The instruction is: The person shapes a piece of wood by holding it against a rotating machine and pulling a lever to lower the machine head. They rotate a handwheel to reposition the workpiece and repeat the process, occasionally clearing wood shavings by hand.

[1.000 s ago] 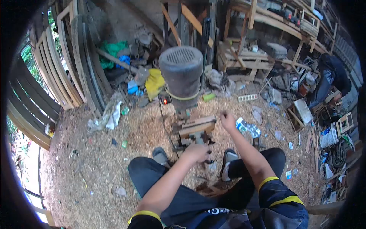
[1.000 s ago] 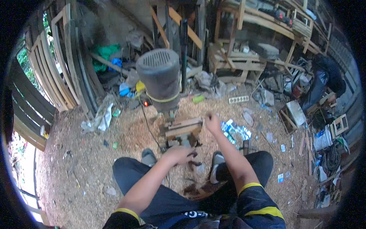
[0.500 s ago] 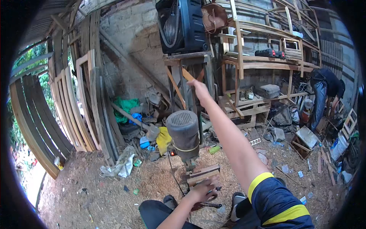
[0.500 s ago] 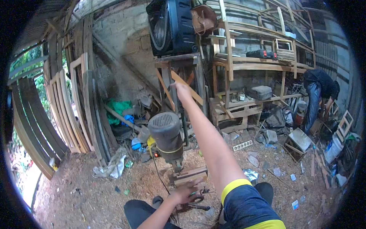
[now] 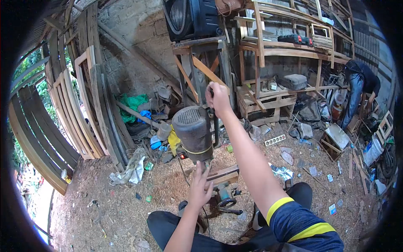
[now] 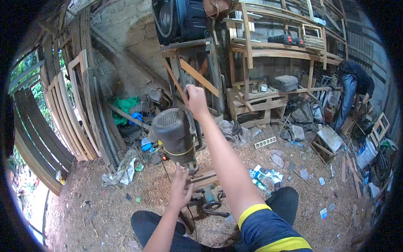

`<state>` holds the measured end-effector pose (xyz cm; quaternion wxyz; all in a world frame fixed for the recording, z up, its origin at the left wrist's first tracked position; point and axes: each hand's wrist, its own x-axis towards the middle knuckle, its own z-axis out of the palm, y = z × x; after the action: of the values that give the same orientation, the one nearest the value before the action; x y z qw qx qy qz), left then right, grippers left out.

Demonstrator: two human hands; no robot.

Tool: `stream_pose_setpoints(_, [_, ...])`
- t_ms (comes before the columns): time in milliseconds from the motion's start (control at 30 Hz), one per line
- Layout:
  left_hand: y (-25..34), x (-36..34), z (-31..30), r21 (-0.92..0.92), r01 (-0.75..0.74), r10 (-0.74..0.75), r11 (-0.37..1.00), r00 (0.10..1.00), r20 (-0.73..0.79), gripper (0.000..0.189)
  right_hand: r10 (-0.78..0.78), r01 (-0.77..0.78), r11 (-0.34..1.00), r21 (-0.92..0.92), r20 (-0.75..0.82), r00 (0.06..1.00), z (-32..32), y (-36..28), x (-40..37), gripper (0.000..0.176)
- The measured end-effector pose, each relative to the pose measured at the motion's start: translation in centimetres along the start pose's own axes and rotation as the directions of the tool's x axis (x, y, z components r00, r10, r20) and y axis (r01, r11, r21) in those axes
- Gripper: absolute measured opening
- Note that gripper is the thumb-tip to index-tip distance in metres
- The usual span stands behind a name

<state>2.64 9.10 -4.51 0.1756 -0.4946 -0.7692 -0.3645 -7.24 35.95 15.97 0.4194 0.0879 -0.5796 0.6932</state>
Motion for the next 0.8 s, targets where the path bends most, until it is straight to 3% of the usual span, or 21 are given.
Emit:
stream_pose_setpoints(33, [-0.4, 0.1, 0.0, -0.043, 0.027, -0.027, 0.999, 1.000, -0.004, 0.067, 0.026, -0.028, 0.997, 0.071, 0.036, 0.999, 0.2, -1.8, -2.7, 0.044])
stream_pose_setpoints(133, [-1.5, 0.2, 0.8, -0.014, 0.020, -0.021, 1.000, 0.997, -0.073, 0.069, -0.106, 0.107, 0.994, -0.013, 0.076, 0.991, -0.8, -2.9, -8.5, 0.048])
stream_pose_setpoints(167, [-0.7, 0.6, 0.6, -0.039, 0.068, -0.071, 0.997, 0.993, -0.098, 0.057, -0.110, 0.113, 0.993, -0.029, 0.087, 0.990, -1.0, -3.7, -10.8, 0.048])
stream_pose_setpoints(267, [-2.4, -0.3, 1.3, -0.035, -0.035, 0.028, 0.999, 0.983, -0.183, 0.039, -0.164, 0.174, 0.983, -0.059, 0.146, 0.975, -2.8, -3.5, -18.2, 0.047])
stream_pose_setpoints(300, [-2.2, -0.2, 1.1, -0.016, -0.024, 0.019, 1.000, 0.961, -0.275, 0.032, -0.184, 0.196, 0.979, -0.057, 0.169, 0.968, -3.4, -3.3, -20.2, 0.046])
stream_pose_setpoints(400, [-2.6, 0.2, 0.0, 0.023, 0.060, -0.041, 0.998, 0.869, -0.493, 0.020, -0.093, 0.119, 0.979, -0.163, 0.163, 0.982, -4.8, -3.9, -24.9, 0.041])
stream_pose_setpoints(433, [-2.9, 0.3, -0.3, 0.000, 0.102, -0.087, 0.995, 0.845, -0.527, 0.017, 0.079, -0.047, 0.985, -0.166, 0.191, 0.978, -5.5, -4.4, -25.4, 0.038])
stream_pose_setpoints(500, [-3.3, 0.3, -0.7, -0.064, 0.164, -0.172, 0.984, 0.820, -0.546, 0.012, 0.247, -0.203, 0.959, -0.196, 0.235, 0.940, -5.4, -6.4, -24.7, 0.033])
stream_pose_setpoints(567, [-3.3, 0.3, -1.3, -0.104, 0.173, -0.202, 0.979, 0.833, -0.516, 0.009, 0.500, -0.458, 0.865, -0.206, 0.275, 0.821, -5.4, -8.1, -23.3, 0.030])
stream_pose_setpoints(600, [-3.2, 0.3, -1.5, -0.107, 0.166, -0.198, 0.980, 0.842, -0.502, 0.008, 0.525, -0.466, 0.846, -0.258, 0.256, 0.812, -5.0, -8.7, -22.8, 0.038])
stream_pose_setpoints(667, [-2.9, 0.2, -1.8, -0.111, 0.154, -0.189, 0.982, 0.852, -0.489, 0.006, 0.792, -0.734, 0.610, -0.297, 0.201, 0.577, -4.5, -11.0, -21.1, 0.055])
stream_pose_setpoints(700, [-2.8, 0.3, -1.8, -0.113, 0.149, -0.186, 0.982, 0.852, -0.490, 0.004, 0.875, -0.822, 0.484, -0.301, 0.161, 0.457, -4.5, -11.3, -20.1, 0.055])
stream_pose_setpoints(767, [-2.8, 0.2, -2.2, -0.107, 0.141, -0.176, 0.984, 0.853, -0.492, 0.003, 0.979, -0.936, 0.202, -0.287, 0.079, 0.187, -4.4, -11.4, -18.2, 0.056])
stream_pose_setpoints(800, [-2.9, 0.1, -2.4, -0.096, 0.139, -0.168, 0.986, 0.852, -0.496, 0.003, 0.992, -0.927, 0.122, -0.356, 0.026, 0.121, -3.7, -11.4, -17.5, 0.055])
